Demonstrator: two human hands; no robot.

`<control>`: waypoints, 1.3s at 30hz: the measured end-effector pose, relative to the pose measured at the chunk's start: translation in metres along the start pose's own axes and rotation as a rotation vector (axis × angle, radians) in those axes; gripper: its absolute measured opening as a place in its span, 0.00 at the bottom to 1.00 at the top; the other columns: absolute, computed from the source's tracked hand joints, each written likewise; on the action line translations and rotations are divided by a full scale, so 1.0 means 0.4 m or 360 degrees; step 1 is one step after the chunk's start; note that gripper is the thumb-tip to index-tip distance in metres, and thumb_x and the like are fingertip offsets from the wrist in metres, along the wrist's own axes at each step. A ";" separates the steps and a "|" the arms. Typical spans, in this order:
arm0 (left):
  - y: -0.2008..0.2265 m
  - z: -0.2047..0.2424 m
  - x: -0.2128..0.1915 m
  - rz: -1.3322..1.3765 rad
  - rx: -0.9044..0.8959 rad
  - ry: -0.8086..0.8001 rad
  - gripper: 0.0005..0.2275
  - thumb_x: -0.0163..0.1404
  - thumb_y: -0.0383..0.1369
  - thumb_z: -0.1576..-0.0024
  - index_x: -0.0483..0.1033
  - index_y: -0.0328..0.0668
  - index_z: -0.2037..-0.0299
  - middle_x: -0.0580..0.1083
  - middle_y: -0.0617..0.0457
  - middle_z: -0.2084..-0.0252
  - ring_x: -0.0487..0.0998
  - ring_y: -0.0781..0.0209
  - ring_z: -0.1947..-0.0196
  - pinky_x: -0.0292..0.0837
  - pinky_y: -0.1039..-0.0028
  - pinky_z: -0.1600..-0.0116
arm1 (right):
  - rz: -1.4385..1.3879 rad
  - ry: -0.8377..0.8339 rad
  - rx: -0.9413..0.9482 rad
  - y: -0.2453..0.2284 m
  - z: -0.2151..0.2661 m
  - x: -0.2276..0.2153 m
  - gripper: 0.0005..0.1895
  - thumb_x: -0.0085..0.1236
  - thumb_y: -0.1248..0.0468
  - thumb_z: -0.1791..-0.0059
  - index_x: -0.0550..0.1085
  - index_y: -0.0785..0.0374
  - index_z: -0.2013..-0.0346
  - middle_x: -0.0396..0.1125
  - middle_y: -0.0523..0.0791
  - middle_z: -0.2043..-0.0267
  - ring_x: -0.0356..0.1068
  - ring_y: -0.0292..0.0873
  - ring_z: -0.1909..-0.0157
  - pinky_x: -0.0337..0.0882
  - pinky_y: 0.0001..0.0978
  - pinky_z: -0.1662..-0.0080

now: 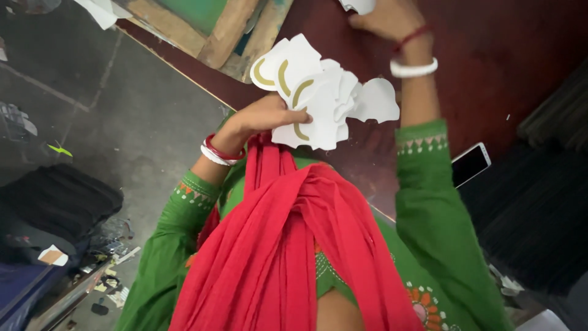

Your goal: The person sorts and stacks white paper cutouts with gold crescent designs on a wooden workbench. They pick up the cutouts from a pile, align them, and place them into a neat stack on a tray.

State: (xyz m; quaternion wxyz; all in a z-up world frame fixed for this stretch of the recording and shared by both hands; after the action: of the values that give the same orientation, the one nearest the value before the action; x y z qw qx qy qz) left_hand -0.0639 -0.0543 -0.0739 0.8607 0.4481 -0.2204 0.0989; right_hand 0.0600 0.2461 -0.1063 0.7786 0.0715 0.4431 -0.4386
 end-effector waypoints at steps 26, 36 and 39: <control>0.061 -0.052 -0.073 0.1059 0.0580 0.0426 0.24 0.54 0.29 0.39 0.63 0.27 0.34 0.72 0.44 0.39 0.76 0.56 0.41 0.76 0.68 0.38 | 0.0151 0.0762 0.0699 -0.115 0.502 0.081 0.18 0.62 0.59 0.46 0.70 0.59 0.44 0.69 0.53 0.49 0.72 0.59 0.50 0.72 0.55 0.54; 0.058 -0.049 -0.081 0.1305 0.0621 0.0276 0.30 0.44 0.48 0.33 0.59 0.29 0.30 0.70 0.42 0.34 0.76 0.53 0.38 0.73 0.63 0.33 | -0.1760 0.0696 0.0452 -0.053 0.240 -0.022 0.15 0.57 0.62 0.46 0.65 0.61 0.47 0.74 0.45 0.55 0.76 0.42 0.63 0.77 0.31 0.65; 0.085 -0.035 -0.070 0.1278 0.0663 0.0205 0.30 0.44 0.48 0.33 0.59 0.29 0.29 0.70 0.42 0.34 0.76 0.55 0.38 0.73 0.64 0.33 | 0.0092 0.1342 0.0584 -0.041 0.308 -0.049 0.20 0.69 0.57 0.46 0.72 0.58 0.43 0.75 0.41 0.60 0.75 0.39 0.57 0.74 0.36 0.55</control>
State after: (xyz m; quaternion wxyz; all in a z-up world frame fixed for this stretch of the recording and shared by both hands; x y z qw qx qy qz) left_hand -0.0971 -0.0223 -0.0692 0.6577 0.4837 -0.2980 0.4946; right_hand 0.1206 0.1867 -0.0133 0.5168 0.3926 0.6340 -0.4205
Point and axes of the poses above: each hand's wrist, its own z-axis away from the middle knuckle, its own x-axis out of the palm, y = z × x, the point moved 4 cm from there along -z, towards the middle knuckle
